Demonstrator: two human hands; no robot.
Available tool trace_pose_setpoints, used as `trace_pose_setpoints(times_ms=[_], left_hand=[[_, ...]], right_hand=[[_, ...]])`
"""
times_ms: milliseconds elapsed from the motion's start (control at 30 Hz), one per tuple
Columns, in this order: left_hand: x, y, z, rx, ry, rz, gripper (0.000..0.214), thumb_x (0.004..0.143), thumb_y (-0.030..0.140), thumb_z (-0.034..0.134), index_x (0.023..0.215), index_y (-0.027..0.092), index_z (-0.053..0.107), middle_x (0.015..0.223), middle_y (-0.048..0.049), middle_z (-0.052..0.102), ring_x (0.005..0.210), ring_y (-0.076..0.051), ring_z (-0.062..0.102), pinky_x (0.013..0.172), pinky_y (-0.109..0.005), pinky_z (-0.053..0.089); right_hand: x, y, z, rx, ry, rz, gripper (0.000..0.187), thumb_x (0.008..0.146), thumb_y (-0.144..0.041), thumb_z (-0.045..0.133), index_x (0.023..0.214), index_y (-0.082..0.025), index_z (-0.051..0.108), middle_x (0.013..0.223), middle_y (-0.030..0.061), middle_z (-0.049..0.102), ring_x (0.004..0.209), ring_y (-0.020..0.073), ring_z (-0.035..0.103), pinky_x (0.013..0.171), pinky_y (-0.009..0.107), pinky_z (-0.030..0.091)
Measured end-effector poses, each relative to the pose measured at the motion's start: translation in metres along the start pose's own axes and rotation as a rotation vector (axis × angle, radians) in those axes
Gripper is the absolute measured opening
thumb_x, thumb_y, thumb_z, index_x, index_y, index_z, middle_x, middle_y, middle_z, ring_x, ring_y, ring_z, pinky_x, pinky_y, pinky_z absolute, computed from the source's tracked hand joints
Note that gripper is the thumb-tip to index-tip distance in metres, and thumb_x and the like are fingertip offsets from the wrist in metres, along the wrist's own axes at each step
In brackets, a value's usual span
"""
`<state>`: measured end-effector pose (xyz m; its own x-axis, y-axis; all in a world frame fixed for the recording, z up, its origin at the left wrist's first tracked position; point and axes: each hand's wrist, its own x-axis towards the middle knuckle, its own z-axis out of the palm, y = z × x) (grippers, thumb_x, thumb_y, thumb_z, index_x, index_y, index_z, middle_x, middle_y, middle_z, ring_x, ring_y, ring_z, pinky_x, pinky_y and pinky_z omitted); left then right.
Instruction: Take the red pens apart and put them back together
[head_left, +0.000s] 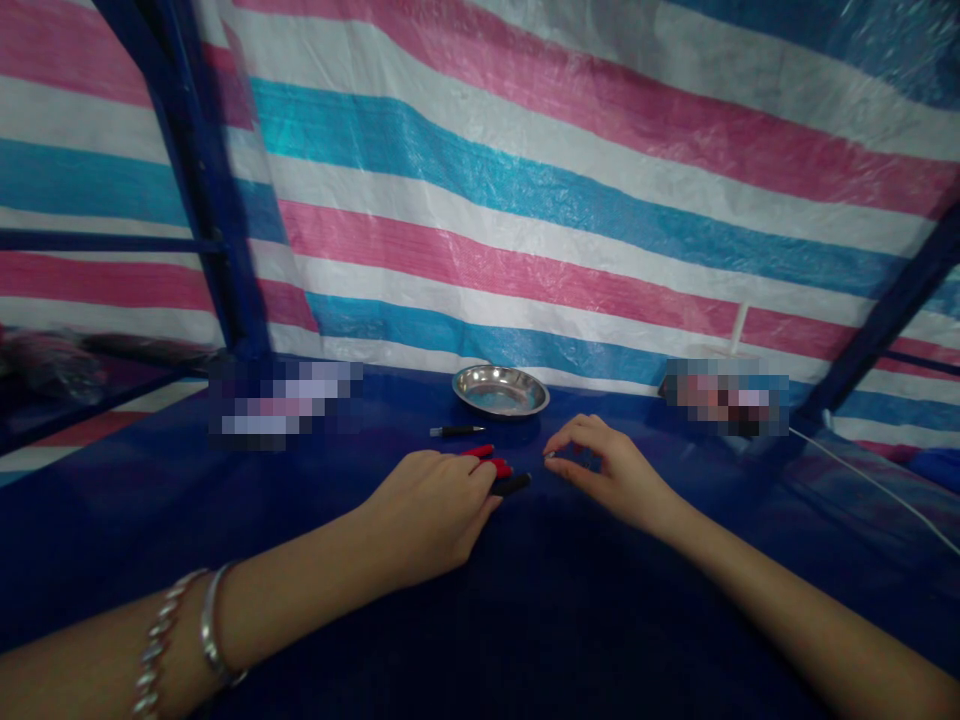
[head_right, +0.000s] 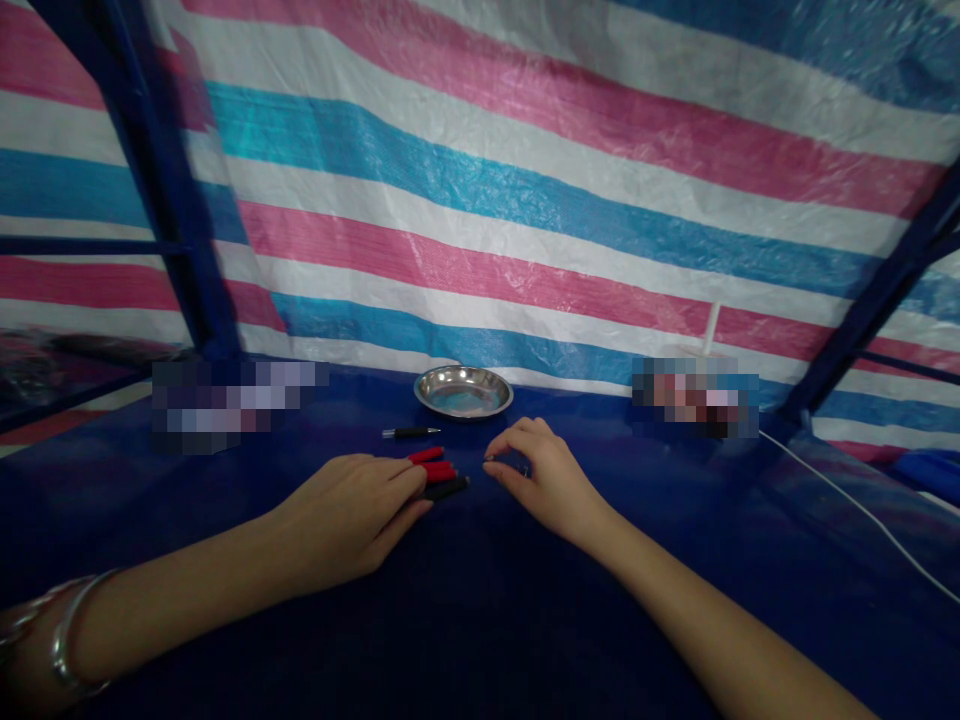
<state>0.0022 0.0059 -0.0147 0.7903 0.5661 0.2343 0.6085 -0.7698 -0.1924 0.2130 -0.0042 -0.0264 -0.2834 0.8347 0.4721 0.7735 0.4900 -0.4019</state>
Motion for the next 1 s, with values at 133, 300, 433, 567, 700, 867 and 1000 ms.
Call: trace_pose_setpoints(times_ms=[133,300,433,567,700,867,1000], left_hand=[[0.002,0.000,0.000,-0.012,0.049,-0.049,0.023,0.085,0.027,0.031,0.082,0.015,0.050,0.075,-0.0062,0.060,0.064,-0.020,0.057,0.053,-0.031,0.041],[0.001,0.001,0.000,-0.050,0.087,-0.059,0.021,0.085,0.025,0.031,0.081,0.014,0.049,0.074,-0.0053,0.059,0.063,-0.019,0.056,0.053,-0.031,0.041],[0.001,0.002,0.001,-0.066,0.118,-0.040,0.021,0.085,0.025,0.032,0.080,0.014,0.049,0.071,-0.0046,0.058,0.061,-0.019,0.055,0.052,-0.030,0.040],[0.001,0.001,0.002,-0.075,0.131,-0.045,0.022,0.086,0.026,0.030,0.080,0.015,0.049,0.071,-0.0048,0.058,0.061,-0.018,0.055,0.053,-0.030,0.040],[0.002,0.000,0.004,-0.073,0.141,-0.046,0.023,0.086,0.025,0.030,0.079,0.015,0.048,0.071,-0.0045,0.058,0.061,-0.018,0.055,0.053,-0.030,0.040],[0.000,0.001,0.003,-0.069,0.148,-0.051,0.021,0.085,0.026,0.032,0.079,0.015,0.048,0.070,-0.0041,0.058,0.061,-0.018,0.055,0.053,-0.030,0.041],[0.000,0.002,0.002,-0.068,0.153,-0.041,0.018,0.084,0.026,0.035,0.079,0.015,0.048,0.070,-0.0033,0.058,0.060,-0.018,0.055,0.053,-0.029,0.041]], right_hand=[[0.002,-0.001,0.000,0.305,0.007,0.120,0.014,0.075,-0.029,0.053,0.081,-0.017,0.057,0.074,0.0022,0.060,0.066,0.0128,0.054,0.060,0.027,0.041],[0.000,-0.006,0.002,0.698,-0.093,0.199,0.016,0.073,-0.028,0.057,0.084,-0.016,0.055,0.074,0.0023,0.063,0.069,0.0128,0.059,0.065,0.026,0.045],[0.000,-0.010,0.001,0.791,-0.122,0.214,0.014,0.074,-0.022,0.056,0.086,-0.016,0.054,0.073,0.0015,0.064,0.069,0.0114,0.060,0.066,0.025,0.045],[0.000,-0.011,0.001,0.800,-0.123,0.239,0.012,0.074,-0.019,0.055,0.086,-0.015,0.054,0.071,0.0014,0.064,0.068,0.0106,0.061,0.065,0.023,0.045],[0.000,-0.011,0.001,0.814,-0.143,0.247,0.012,0.074,-0.019,0.056,0.086,-0.015,0.054,0.073,0.0019,0.064,0.068,0.0106,0.060,0.064,0.024,0.045],[-0.001,-0.010,0.002,0.827,-0.163,0.251,0.014,0.070,-0.020,0.060,0.083,-0.016,0.055,0.073,0.0017,0.064,0.070,0.0112,0.060,0.067,0.026,0.043],[-0.001,-0.009,0.002,0.835,-0.156,0.265,0.014,0.068,-0.021,0.061,0.080,-0.016,0.055,0.070,0.0013,0.064,0.068,0.0115,0.060,0.067,0.026,0.043]])
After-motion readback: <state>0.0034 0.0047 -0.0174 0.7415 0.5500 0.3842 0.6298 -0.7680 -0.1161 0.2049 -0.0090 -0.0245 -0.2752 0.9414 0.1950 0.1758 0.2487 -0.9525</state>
